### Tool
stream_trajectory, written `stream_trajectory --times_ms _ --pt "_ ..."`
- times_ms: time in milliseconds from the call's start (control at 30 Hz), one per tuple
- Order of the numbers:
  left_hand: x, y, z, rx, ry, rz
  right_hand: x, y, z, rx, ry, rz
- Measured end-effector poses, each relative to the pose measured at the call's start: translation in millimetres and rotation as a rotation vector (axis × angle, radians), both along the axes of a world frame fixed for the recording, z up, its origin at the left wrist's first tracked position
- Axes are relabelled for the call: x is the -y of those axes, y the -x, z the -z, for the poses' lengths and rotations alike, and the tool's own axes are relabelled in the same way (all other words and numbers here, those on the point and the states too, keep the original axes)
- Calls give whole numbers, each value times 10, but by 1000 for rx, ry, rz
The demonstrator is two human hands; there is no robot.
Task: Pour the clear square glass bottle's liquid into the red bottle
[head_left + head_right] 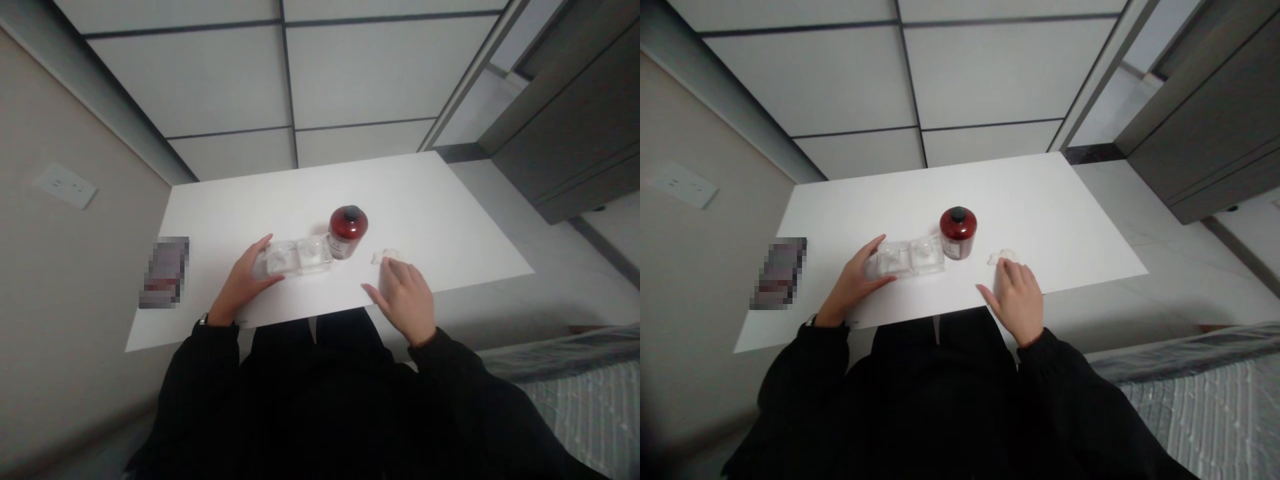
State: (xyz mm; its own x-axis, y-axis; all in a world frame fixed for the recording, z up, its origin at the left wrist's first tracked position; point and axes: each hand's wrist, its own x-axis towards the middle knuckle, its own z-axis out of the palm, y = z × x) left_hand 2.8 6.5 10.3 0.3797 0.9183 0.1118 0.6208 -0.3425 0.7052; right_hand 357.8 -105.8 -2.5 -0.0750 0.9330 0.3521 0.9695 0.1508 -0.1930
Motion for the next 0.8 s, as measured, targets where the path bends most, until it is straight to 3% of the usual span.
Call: stream_trajectory --times_ms 67,167,267,367,533,600,700,800 --pt "5 -8 -10 -1 2 -5 98 360 25 -47 5 -124" --pt "9 -15 -27 -11 2 -8 277 1025 31 -122 74 -443" --pt "8 -13 -32 -22 -3 -2 356 1283 17 -103 88 -517" --pt "0 -1 -19 -34 -13 -1 280 829 40 -19 58 -379" --pt "-21 19 22 -37 -54 4 -48 -778 122 238 14 175" --pt "-28 25 39 -32 -69 1 -174 -1250 147 295 21 320" --pt "-36 34 61 -26 -87 -1 -298 -1496 190 309 46 376" --pt "-39 41 76 -25 -86 2 -323 -1379 234 295 52 404"
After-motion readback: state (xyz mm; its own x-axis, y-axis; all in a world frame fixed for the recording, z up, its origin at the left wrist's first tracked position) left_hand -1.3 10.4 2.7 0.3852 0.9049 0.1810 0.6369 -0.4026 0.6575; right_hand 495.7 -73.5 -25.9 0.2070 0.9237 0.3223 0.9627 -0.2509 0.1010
